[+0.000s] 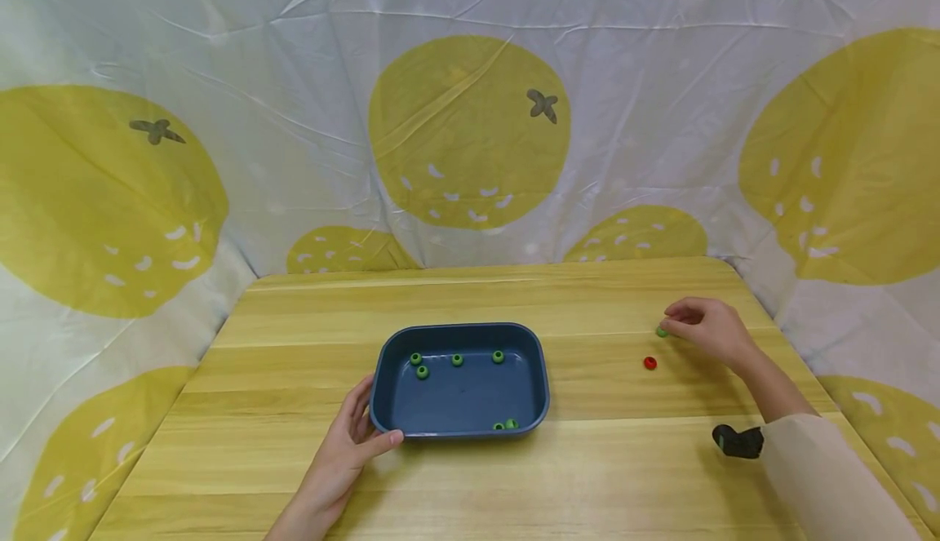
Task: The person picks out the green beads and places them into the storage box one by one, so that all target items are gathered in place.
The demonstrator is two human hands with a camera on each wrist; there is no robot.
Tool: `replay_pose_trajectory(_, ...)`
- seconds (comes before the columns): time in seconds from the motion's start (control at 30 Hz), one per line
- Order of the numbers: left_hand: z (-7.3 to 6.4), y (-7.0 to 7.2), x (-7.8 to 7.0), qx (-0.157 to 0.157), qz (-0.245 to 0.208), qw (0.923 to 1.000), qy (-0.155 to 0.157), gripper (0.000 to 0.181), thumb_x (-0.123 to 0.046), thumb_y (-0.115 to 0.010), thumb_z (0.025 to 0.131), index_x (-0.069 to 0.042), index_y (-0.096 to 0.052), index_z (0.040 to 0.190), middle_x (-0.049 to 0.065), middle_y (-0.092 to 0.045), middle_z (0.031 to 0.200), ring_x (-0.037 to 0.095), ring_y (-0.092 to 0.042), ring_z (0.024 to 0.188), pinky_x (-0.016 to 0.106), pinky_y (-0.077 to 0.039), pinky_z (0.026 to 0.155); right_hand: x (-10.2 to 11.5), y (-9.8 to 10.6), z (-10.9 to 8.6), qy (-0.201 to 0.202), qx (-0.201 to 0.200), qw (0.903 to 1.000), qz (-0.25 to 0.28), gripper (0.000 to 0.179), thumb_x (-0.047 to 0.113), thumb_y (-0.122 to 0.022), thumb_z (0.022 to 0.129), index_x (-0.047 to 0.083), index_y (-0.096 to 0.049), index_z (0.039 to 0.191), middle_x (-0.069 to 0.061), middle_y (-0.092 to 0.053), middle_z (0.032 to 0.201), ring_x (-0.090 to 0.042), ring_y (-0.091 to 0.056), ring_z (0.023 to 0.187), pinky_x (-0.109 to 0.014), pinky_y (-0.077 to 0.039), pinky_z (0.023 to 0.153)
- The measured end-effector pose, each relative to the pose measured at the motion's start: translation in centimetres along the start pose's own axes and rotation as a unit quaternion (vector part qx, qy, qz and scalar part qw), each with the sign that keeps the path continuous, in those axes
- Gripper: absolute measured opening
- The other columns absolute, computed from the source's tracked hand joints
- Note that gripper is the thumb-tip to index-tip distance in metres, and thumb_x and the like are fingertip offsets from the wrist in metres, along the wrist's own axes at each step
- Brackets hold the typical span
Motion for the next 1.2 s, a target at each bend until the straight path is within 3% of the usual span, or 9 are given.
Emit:
replay_pose_trajectory(0.37, 0.1, 0.2, 0.2, -0.004, 0.006, 1.0000, 0.003, 0.097, -0.006, -0.085, 0.085, -0.016, -0.026, 0.162, 0.011, -0.024, 0.168, 0.036, -0.020, 0.154, 0.054, -0.021, 0.122, -1.7, 0.5, -1.0, -0.006, -0.042, 0.9991, -0.009, 0.034, 0.029, -0.075, 0.098, 0.000, -0.074, 0.115, -0.011, -0.074, 0.101, 0.008, -0.056, 0.083, -0.020, -0.049, 0.068)
replay_pose_trajectory(0.43, 0.1, 0.3, 0.2, -0.005, 0.004, 1.0000, 0.002, 0.097, -0.006, -0.085, 0.085, -0.017, -0.027, 0.162, 0.010, -0.024, 0.167, 0.036, -0.020, 0.154, 0.054, -0.021, 0.122, -2.0, 0.5, -1.1, -0.005, -0.052, 0.9984, -0.019, 0.033, 0.030, -0.075, 0.098, 0.001, -0.074, 0.114, -0.012, -0.074, 0.102, 0.001, -0.060, 0.087, -0.022, -0.049, 0.069)
replay_pose_trajectory(0.5, 0.2, 0.3, 0.2, -0.005, 0.002, 1.0000, 0.002, 0.097, -0.005, -0.085, 0.085, -0.017, -0.027, 0.162, 0.009, -0.024, 0.167, 0.035, -0.020, 0.154, 0.054, -0.021, 0.122, -2.4, 0.3, -1.2, -0.010, -0.059, 0.9980, -0.022, 0.034, 0.031, -0.075, 0.098, 0.001, -0.075, 0.114, -0.016, -0.073, 0.106, -0.016, -0.067, 0.093, -0.028, -0.051, 0.073)
replay_pose_trajectory(0.6, 0.2, 0.2, 0.1, -0.002, -0.002, 1.0000, -0.001, 0.096, -0.004, -0.084, 0.085, -0.016, -0.028, 0.162, 0.010, -0.024, 0.167, 0.035, -0.020, 0.154, 0.054, -0.021, 0.122, -2.9, -0.1, -1.2, -0.015, -0.060, 0.9978, -0.021, 0.037, 0.032, -0.075, 0.098, 0.000, -0.075, 0.114, -0.026, -0.068, 0.117, -0.046, -0.061, 0.110, -0.052, -0.051, 0.085)
replay_pose_trajectory(0.67, 0.2, 0.2, 0.1, 0.000, -0.004, 1.0000, -0.002, 0.096, -0.004, -0.084, 0.085, -0.016, -0.028, 0.162, 0.010, -0.024, 0.167, 0.035, -0.020, 0.154, 0.054, -0.021, 0.122, -3.3, -0.3, -1.2, -0.015, -0.063, 0.9977, -0.022, 0.038, 0.032, -0.075, 0.097, -0.002, -0.074, 0.114, -0.032, -0.062, 0.124, -0.056, -0.052, 0.118, -0.066, -0.045, 0.090)
replay_pose_trajectory(0.77, 0.1, 0.1, 0.1, 0.002, -0.003, 1.0000, -0.004, 0.095, -0.005, -0.084, 0.086, -0.016, -0.028, 0.162, 0.010, -0.024, 0.167, 0.036, -0.020, 0.154, 0.054, -0.021, 0.122, -3.7, -0.7, -1.1, -0.005, -0.071, 0.9970, -0.030, 0.036, 0.029, -0.077, 0.096, -0.004, -0.073, 0.112, -0.036, -0.056, 0.129, -0.059, -0.044, 0.122, -0.074, -0.035, 0.095)
replay_pose_trajectory(1.2, 0.1, 0.2, 0.3, 0.000, -0.005, 1.0000, -0.004, 0.095, -0.004, -0.085, 0.085, -0.016, -0.029, 0.161, 0.010, -0.026, 0.167, 0.035, -0.023, 0.153, 0.053, -0.021, 0.122, -4.1, -1.6, -1.1, 0.019, -0.087, 0.9952, -0.041, 0.032, 0.020, -0.080, 0.093, -0.008, -0.072, 0.106, -0.038, -0.050, 0.131, -0.061, -0.040, 0.122, -0.075, -0.032, 0.095)
Point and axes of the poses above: each hand's wrist, its own z-axis towards the middle knuckle, its own y-axis out of the back of the hand, x = y × z, the point moved 2 cm from there along z, towards the middle knuckle
